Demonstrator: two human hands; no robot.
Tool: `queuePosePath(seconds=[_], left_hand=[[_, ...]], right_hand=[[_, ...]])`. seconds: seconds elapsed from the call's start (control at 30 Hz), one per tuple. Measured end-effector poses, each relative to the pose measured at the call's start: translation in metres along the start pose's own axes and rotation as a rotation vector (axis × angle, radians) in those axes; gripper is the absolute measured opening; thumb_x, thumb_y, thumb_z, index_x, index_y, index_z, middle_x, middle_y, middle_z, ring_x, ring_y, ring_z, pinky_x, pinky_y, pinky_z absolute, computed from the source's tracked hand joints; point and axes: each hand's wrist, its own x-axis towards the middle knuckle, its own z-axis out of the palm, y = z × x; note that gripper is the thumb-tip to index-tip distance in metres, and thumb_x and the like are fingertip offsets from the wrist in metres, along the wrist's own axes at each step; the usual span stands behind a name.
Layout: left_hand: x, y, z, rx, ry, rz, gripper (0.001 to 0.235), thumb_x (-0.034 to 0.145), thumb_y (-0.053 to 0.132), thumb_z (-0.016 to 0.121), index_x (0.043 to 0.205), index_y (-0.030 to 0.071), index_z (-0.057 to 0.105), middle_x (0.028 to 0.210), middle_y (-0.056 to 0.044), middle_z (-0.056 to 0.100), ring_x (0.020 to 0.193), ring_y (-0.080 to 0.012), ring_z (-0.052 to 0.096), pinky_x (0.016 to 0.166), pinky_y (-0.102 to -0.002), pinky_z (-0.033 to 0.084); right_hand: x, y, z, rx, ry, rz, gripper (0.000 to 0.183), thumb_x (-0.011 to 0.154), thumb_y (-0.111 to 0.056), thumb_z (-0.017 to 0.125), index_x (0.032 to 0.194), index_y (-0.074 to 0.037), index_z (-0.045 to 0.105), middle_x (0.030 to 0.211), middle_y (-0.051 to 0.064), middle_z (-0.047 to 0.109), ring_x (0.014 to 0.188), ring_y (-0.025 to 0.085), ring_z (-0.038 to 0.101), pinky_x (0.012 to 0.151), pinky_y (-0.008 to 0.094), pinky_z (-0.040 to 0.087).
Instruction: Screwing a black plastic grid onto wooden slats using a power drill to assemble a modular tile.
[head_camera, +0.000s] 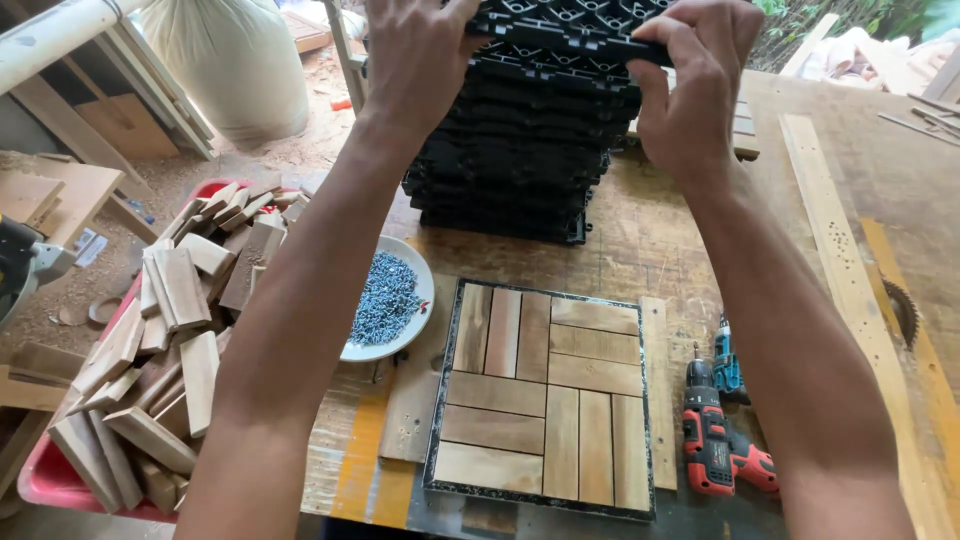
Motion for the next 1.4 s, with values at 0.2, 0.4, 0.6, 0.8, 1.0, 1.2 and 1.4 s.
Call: queuePosePath(seconds=[0.2, 0.4, 0.6, 0.8, 1.0, 1.2, 1.4], left_hand=[[-0.073, 0.083, -0.142, 0.105, 0.235, 0.085, 0.011, 0.105, 0.012, 0.070, 0.111, 0.010, 0.079, 0.116, -0.011, 0.077, 0.110, -0.0327, 0.069, 0.094, -0.043, 0.051], [-0.238, 0.181, -0.212, 0.005, 0.004, 0.112, 0.017, 0.096, 0.021, 0.075, 0.112, 0.017, 0.077, 0.113, -0.005, 0.077, 0.102, -0.0280, 0.074, 0.088, -0.036, 0.060], [-0.325, 0.238, -0.213, -0.191, -0.294, -0.066, 0.027, 0.102, 0.012, 0.057, 0.126, 0.015, 0.070, 0.129, -0.009, 0.068, 0.117, -0.0318, 0.067, 0.098, -0.041, 0.055], [-0.378, 0.236, -0.191, -0.411, -0.721, -0.031, 0.081, 0.078, 0.031, 0.071, 0.153, 0.012, 0.045, 0.162, -0.021, 0.034, 0.148, -0.0386, 0.036, 0.119, -0.051, 0.036], [-0.383, 0.235, -0.188, -0.579, -0.776, -0.095, 0.092, 0.082, 0.046, 0.085, 0.154, 0.010, 0.042, 0.164, -0.023, 0.028, 0.153, -0.0443, 0.020, 0.122, -0.054, 0.028], [-0.382, 0.231, -0.190, -0.822, -0.706, -0.469, 0.062, 0.078, 0.032, 0.088, 0.130, 0.006, 0.065, 0.163, -0.028, 0.021, 0.152, -0.0430, 0.025, 0.116, -0.053, 0.039], [-0.331, 0.226, -0.200, -0.861, -0.757, -1.206, 0.050, 0.070, 0.032, 0.091, 0.115, 0.013, 0.078, 0.143, -0.015, 0.058, 0.121, -0.0241, 0.059, 0.097, -0.036, 0.053]], right_hand=[[-0.101, -0.114, -0.091, -0.081, 0.019, 0.121, 0.026, 0.106, -0.025, 0.058, 0.097, -0.001, 0.065, 0.104, 0.018, 0.061, 0.104, 0.034, 0.056, 0.113, 0.051, 0.030], [-0.277, -0.239, -0.138, -0.124, -0.044, 0.367, 0.021, 0.097, -0.032, 0.059, 0.093, -0.013, 0.069, 0.099, 0.004, 0.060, 0.106, 0.028, 0.052, 0.119, 0.059, 0.043], [-0.376, -0.257, -0.148, 0.028, -0.272, 0.523, 0.025, 0.099, -0.032, 0.055, 0.102, -0.015, 0.073, 0.107, 0.001, 0.064, 0.114, 0.025, 0.055, 0.122, 0.060, 0.036], [-0.403, -0.241, -0.144, 0.209, -0.538, 0.612, 0.019, 0.088, -0.023, 0.071, 0.104, -0.013, 0.073, 0.114, 0.007, 0.063, 0.119, 0.030, 0.056, 0.112, 0.052, 0.043], [-0.401, -0.231, -0.145, 0.190, -0.579, 0.558, 0.019, 0.087, -0.028, 0.073, 0.103, -0.017, 0.074, 0.117, 0.004, 0.067, 0.118, 0.028, 0.059, 0.108, 0.049, 0.044], [-0.400, -0.227, -0.143, 0.226, -0.574, 0.529, 0.018, 0.089, -0.026, 0.073, 0.102, -0.014, 0.071, 0.105, 0.004, 0.064, 0.112, 0.028, 0.057, 0.109, 0.050, 0.044], [-0.402, -0.225, -0.142, 0.218, -0.566, 0.510, 0.024, 0.089, -0.032, 0.071, 0.102, -0.012, 0.068, 0.106, 0.006, 0.063, 0.118, 0.030, 0.056, 0.113, 0.055, 0.043]])
